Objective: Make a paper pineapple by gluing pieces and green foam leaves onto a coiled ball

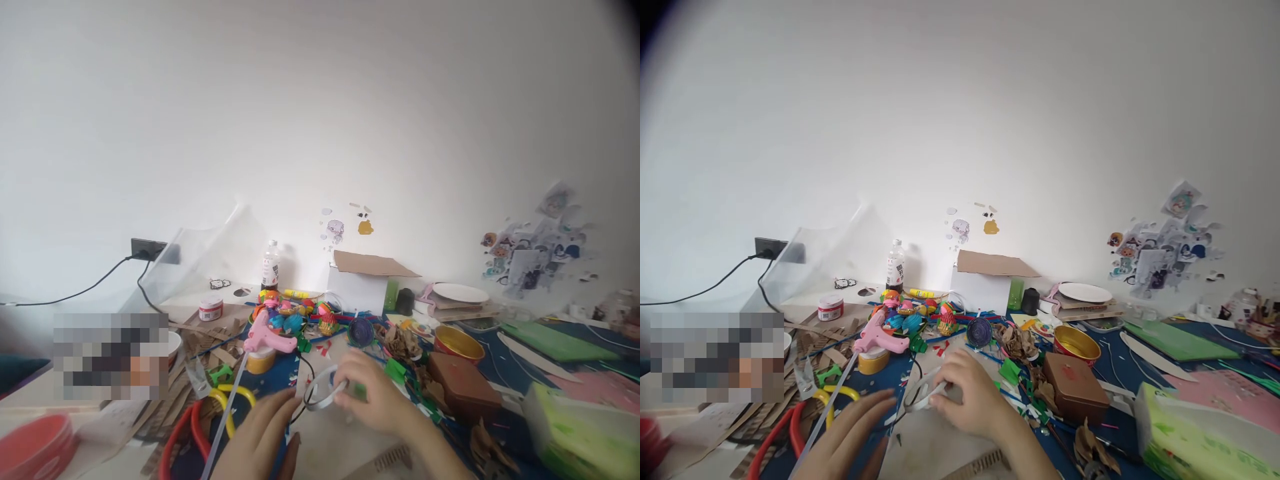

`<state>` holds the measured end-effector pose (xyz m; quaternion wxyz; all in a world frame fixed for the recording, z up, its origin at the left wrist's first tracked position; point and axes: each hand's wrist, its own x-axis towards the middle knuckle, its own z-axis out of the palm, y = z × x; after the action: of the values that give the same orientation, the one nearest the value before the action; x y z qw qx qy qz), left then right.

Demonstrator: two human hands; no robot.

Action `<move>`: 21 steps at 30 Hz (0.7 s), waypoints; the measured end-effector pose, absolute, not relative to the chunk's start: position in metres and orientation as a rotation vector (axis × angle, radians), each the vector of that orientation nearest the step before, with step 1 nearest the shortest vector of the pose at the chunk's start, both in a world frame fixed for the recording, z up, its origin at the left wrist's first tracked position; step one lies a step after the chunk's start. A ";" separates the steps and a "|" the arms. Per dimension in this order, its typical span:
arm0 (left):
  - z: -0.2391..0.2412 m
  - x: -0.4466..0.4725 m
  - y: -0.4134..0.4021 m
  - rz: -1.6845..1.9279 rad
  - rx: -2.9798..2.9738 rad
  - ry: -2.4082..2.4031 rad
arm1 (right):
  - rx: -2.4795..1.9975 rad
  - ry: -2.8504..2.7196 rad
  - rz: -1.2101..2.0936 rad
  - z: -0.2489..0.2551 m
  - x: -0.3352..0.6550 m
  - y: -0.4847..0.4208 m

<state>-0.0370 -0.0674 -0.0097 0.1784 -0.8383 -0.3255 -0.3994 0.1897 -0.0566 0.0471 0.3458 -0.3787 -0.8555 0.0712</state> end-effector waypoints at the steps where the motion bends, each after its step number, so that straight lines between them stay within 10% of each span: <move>1: 0.006 -0.030 -0.060 -1.152 -2.379 -0.883 | -0.973 -2.220 0.169 0.052 0.189 -0.049; 7: 0.064 0.005 -0.002 -0.979 -2.750 -0.917 | -1.047 -2.248 0.060 0.055 0.181 -0.013; 21: 0.033 -0.002 0.022 -1.040 -3.230 -1.237 | -0.972 -2.185 -0.114 0.014 0.182 -0.003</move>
<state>-0.0016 0.0223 0.0327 -0.2328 -0.8697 -0.3331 -0.2801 0.1820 -0.0032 0.0138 0.3650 -0.3781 -0.8496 -0.0441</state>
